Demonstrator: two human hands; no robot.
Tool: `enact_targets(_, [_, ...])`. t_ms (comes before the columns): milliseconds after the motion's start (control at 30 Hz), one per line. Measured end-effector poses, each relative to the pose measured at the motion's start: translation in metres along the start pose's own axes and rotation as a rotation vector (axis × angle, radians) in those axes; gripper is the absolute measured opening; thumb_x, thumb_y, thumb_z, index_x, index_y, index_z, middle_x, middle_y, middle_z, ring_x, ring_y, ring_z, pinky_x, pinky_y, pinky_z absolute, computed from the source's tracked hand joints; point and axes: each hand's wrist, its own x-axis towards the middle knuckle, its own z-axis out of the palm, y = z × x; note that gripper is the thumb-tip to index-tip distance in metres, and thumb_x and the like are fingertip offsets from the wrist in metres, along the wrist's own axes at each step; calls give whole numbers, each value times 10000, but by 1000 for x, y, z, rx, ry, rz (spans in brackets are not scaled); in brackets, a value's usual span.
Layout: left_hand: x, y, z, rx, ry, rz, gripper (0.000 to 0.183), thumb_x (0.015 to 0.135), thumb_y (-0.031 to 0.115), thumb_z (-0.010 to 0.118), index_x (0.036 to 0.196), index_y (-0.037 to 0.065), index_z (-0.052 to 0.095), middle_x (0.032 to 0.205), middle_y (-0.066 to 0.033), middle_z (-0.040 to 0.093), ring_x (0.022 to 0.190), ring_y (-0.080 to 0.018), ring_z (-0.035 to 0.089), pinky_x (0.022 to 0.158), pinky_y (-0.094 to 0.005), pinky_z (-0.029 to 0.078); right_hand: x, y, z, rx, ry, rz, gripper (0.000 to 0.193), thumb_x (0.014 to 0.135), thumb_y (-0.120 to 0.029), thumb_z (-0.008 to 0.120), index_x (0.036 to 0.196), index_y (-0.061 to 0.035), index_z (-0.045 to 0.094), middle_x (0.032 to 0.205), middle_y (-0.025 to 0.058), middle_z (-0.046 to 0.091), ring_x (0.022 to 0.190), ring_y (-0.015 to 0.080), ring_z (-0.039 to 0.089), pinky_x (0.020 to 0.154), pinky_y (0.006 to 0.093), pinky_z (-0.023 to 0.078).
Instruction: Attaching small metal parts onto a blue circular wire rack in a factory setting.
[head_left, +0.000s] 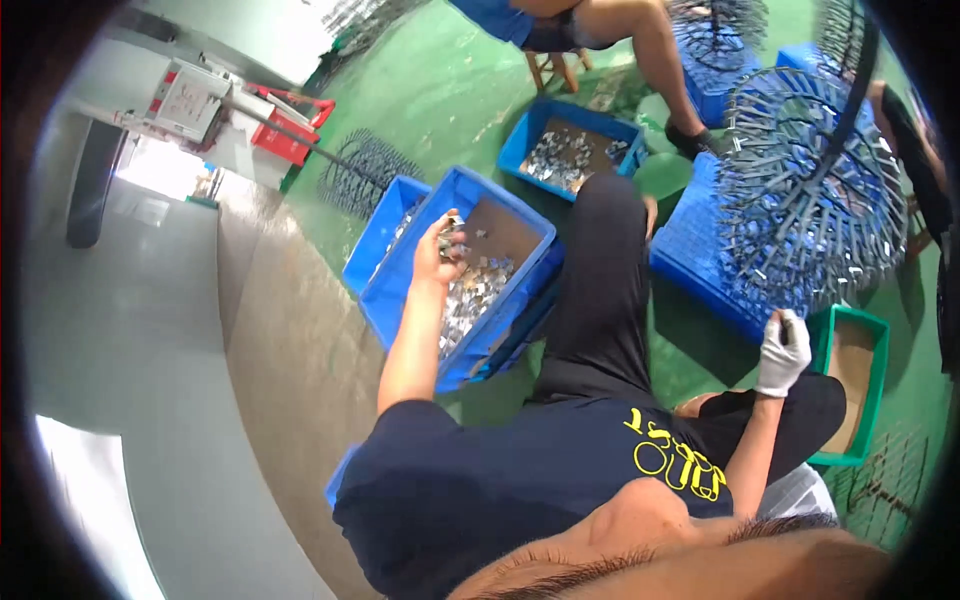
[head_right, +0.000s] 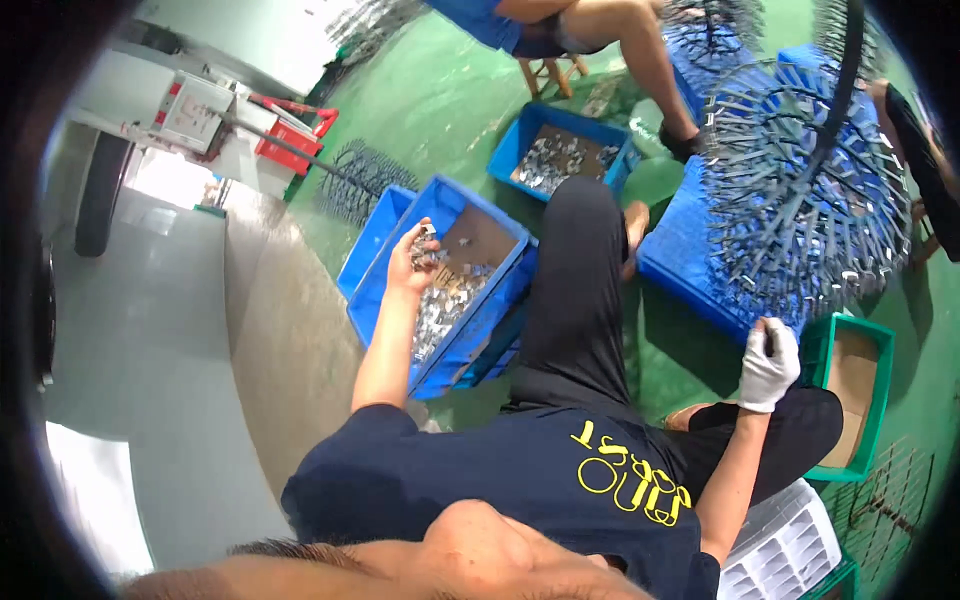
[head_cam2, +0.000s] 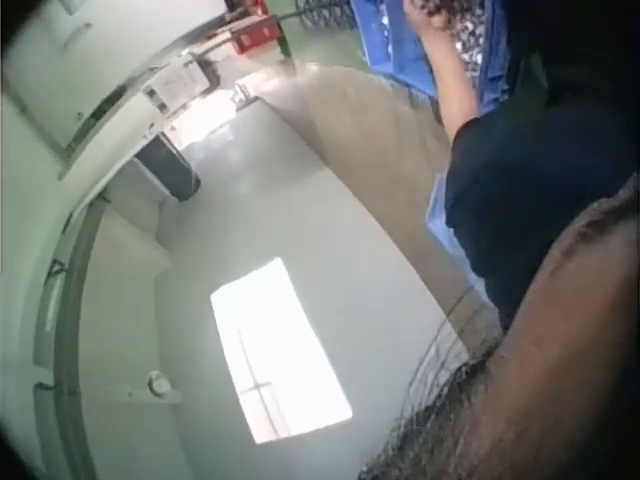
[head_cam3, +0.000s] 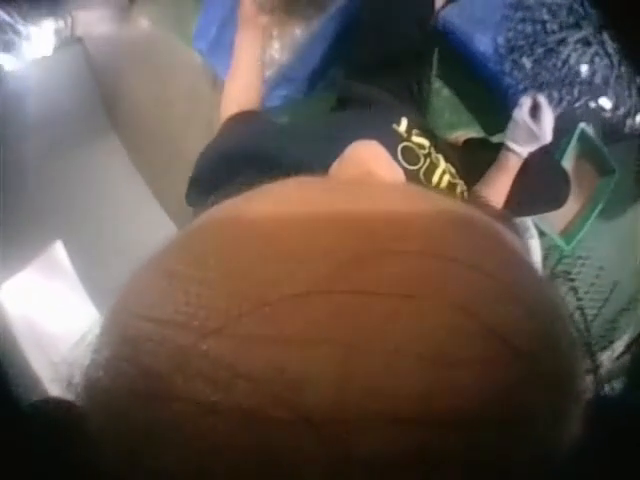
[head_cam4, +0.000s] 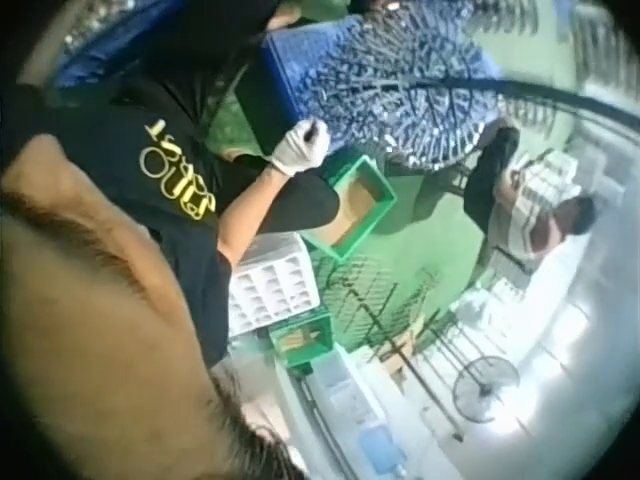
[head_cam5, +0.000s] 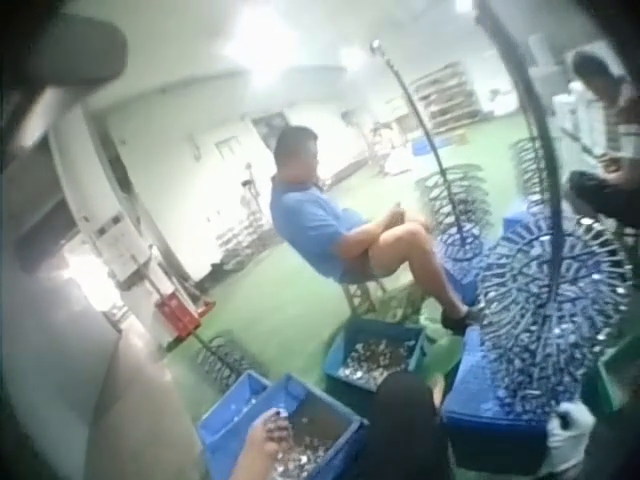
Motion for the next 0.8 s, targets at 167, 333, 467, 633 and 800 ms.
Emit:
enact_targets(167, [-64,-78,172,-296,-564,-306,251,893,160,540,1130,77,550,773,-97,537,519,-96,416,394,-186,380,13,-72,11,203,-78,91,82,721,4,665,802,-13,669,797,68,668,652,186,591,627,278,469])
enact_targets(333, [-84,-181,255,-311,-664,-650,241,887,135,556,1111,45,557,832,-103,573,562,-108,466,443,-206,430,11,-119,15,429,-21,277,182,705,-3,708,883,-7,674,789,30,647,610,97,539,558,229,432])
enact_targets(467, [-90,-225,279,-141,-562,-781,241,880,140,577,1103,48,572,874,-97,604,612,-120,529,462,-202,441,-7,-80,18,557,66,498,176,723,4,689,894,-1,649,787,28,635,633,83,522,576,210,428])
enact_targets(633, [-81,-261,279,-145,-726,-842,238,892,138,572,1113,50,573,921,-87,630,666,-123,572,532,-228,480,-14,-63,6,433,90,419,151,742,4,664,889,-3,630,776,26,624,637,77,512,580,196,421])
enact_targets(800, [-77,-277,276,188,-657,-701,258,866,137,596,1104,37,589,898,-74,631,645,-121,571,478,-169,440,-16,-56,5,308,29,501,119,753,1,648,869,-6,621,766,18,613,621,72,493,569,189,413])
